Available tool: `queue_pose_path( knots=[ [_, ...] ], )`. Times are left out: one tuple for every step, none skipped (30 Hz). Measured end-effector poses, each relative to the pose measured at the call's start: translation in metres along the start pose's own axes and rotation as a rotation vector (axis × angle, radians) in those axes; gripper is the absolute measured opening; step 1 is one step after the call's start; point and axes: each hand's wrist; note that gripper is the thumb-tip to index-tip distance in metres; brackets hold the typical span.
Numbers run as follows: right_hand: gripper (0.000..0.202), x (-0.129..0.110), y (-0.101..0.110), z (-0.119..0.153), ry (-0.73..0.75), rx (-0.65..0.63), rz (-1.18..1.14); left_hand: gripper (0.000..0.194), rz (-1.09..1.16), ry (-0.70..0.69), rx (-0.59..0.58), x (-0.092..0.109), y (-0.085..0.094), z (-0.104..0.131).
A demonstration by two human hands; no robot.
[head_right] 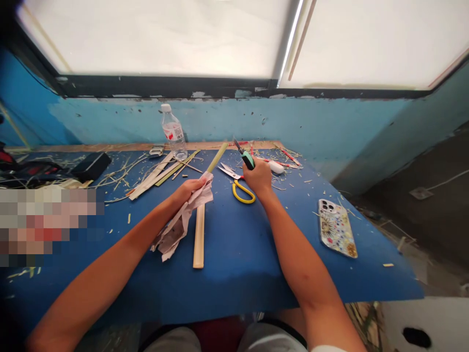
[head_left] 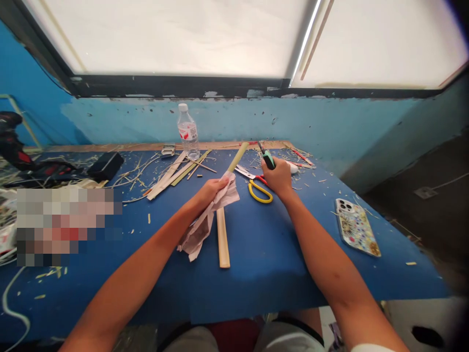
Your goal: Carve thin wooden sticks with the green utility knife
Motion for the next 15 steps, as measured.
queue_pose_path(
  knots=[
    [0.029, 0.0, 0.001, -0.001, -0.002, 0.01, -0.058, 0.046, -0.008, -0.016, -0.004, -0.001, 0.0, 0.001],
    [0.031, 0.0, 0.001, -0.001, -0.012, 0.016, -0.134, 0.049, -0.019, -0.034, -0.014, -0.002, -0.001, 0.002],
    [0.033, -0.001, 0.001, -0.002, -0.033, 0.013, -0.228, 0.052, -0.039, -0.05, -0.03, -0.003, -0.001, 0.003],
    [0.034, -0.002, 0.002, -0.002, -0.068, -0.003, -0.342, 0.055, -0.066, -0.067, -0.047, -0.004, -0.002, 0.005],
    [0.035, -0.005, 0.002, -0.002, -0.111, -0.033, -0.47, 0.058, -0.101, -0.08, -0.066, -0.005, -0.003, 0.006],
    [0.037, -0.008, 0.002, -0.002, -0.156, -0.069, -0.602, 0.06, -0.145, -0.087, -0.085, -0.006, -0.004, 0.008],
    [0.039, -0.011, 0.003, -0.001, -0.198, -0.107, -0.726, 0.061, -0.191, -0.092, -0.103, -0.007, -0.005, 0.01],
    [0.04, -0.014, 0.003, 0.0, -0.234, -0.138, -0.83, 0.062, -0.236, -0.097, -0.119, -0.008, -0.007, 0.012],
    [0.04, -0.017, 0.004, 0.001, -0.264, -0.162, -0.911, 0.061, -0.278, -0.104, -0.126, -0.008, -0.008, 0.015],
    [0.04, -0.02, 0.005, 0.002, -0.286, -0.178, -0.971, 0.061, -0.315, -0.113, -0.127, -0.008, -0.009, 0.017],
    [0.039, -0.022, 0.007, 0.003, -0.301, -0.193, -1.014, 0.06, -0.347, -0.125, -0.122, -0.008, -0.01, 0.019],
    [0.04, -0.024, 0.008, 0.004, -0.314, -0.216, -1.048, 0.058, -0.371, -0.14, -0.112, -0.007, -0.011, 0.021],
    [0.04, -0.025, 0.01, 0.005, -0.32, -0.252, -1.077, 0.057, -0.387, -0.153, -0.103, -0.007, -0.011, 0.023],
    [0.04, -0.026, 0.011, 0.007, -0.319, -0.302, -1.102, 0.056, -0.396, -0.163, -0.097, -0.006, -0.011, 0.024],
    [0.041, -0.027, 0.012, 0.008, -0.312, -0.361, -1.122, 0.055, -0.395, -0.168, -0.095, -0.006, -0.012, 0.024]
  ],
)
Point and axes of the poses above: each hand's wrist, its own z-axis away from the middle knuckle, its own y-axis out of the back of the hand, x = y × z, and after that the axes turned 5 degrees about y, right-handed
